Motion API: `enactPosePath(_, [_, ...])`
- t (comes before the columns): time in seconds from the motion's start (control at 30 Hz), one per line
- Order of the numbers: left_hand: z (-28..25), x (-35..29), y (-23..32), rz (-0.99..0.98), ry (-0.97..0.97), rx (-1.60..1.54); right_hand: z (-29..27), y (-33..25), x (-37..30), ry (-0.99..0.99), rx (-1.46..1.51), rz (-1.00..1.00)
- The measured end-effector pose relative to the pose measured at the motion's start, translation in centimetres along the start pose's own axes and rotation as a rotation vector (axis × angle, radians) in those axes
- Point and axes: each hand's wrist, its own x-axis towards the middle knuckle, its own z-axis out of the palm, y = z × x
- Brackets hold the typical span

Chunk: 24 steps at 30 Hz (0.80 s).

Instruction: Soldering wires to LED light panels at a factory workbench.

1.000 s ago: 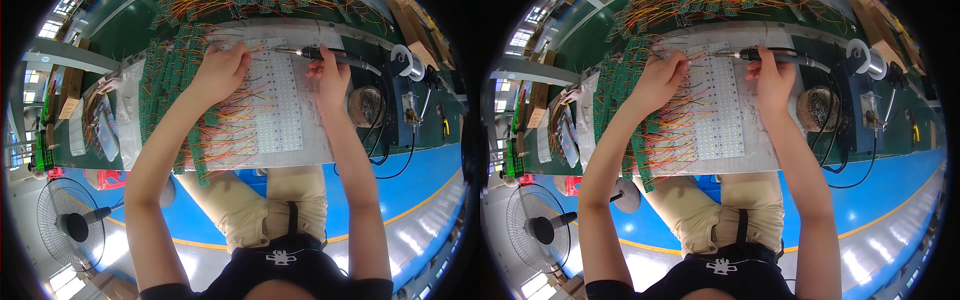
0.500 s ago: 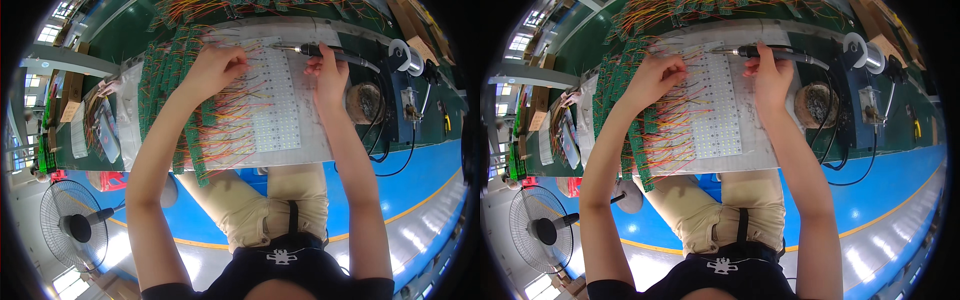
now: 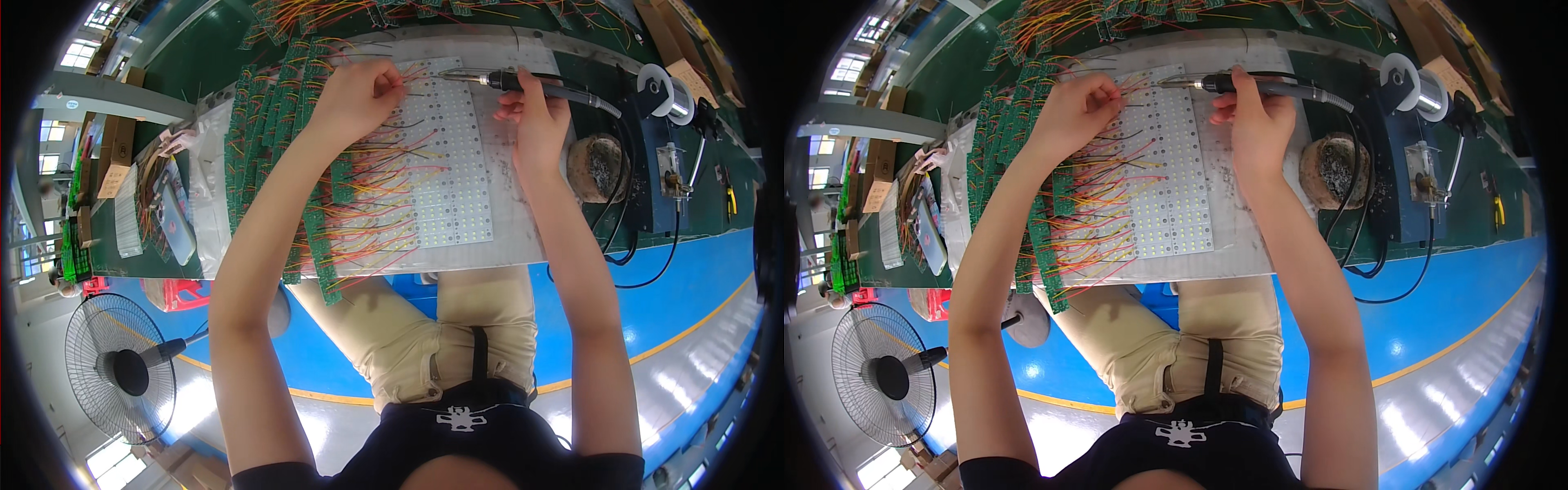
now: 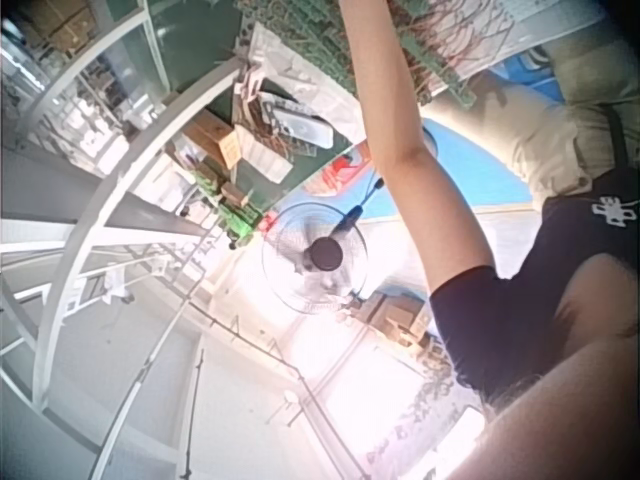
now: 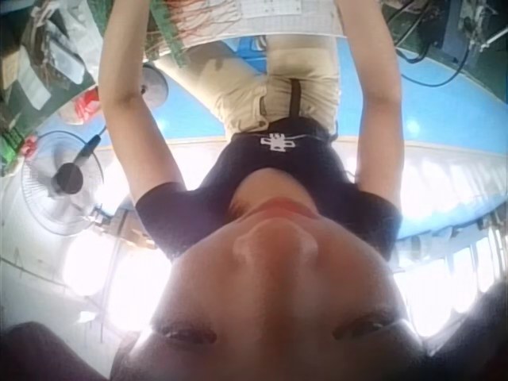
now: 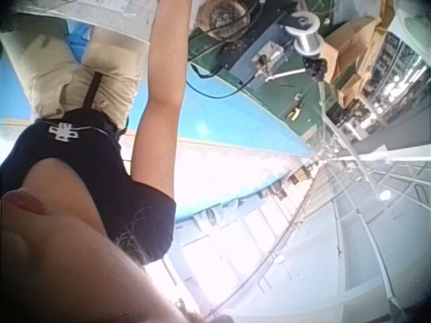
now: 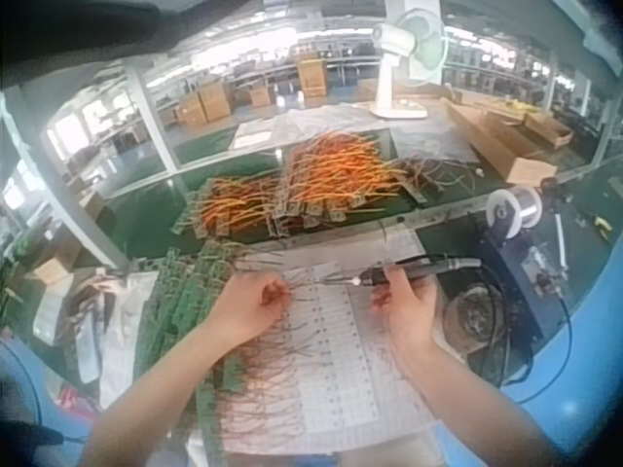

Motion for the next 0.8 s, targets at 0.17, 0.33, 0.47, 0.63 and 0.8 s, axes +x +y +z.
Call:
enactPosePath(0.17, [0.59, 0.27, -0.22, 0.002, 0.004, 0.006, -0.07, 0.28, 0.13, 0.001, -0.011, -0.018])
enactPosePath(0.33, [0.77, 0.39, -0.18, -0.032, 0.016, 0.043, 0.02, 0.35, 0.12, -0.015, -0.025, -0.016])
enactPosePath(0.47, [0.74, 0.58, -0.15, -0.046, 0.0, 0.038, 0.07, 0.22, 0.05, -0.02, -0.043, -0.02])
enactPosePath(0.63, [0.72, 0.61, -0.01, -0.054, 0.006, 0.049, 0.08, 0.18, -0.03, -0.032, -0.057, -0.012])
enactPosePath(0.8, [0.8, 0.68, 0.09, -0.076, 0.002, 0.06, -0.03, 0.2, 0.01, -0.041, -0.068, -0.01])
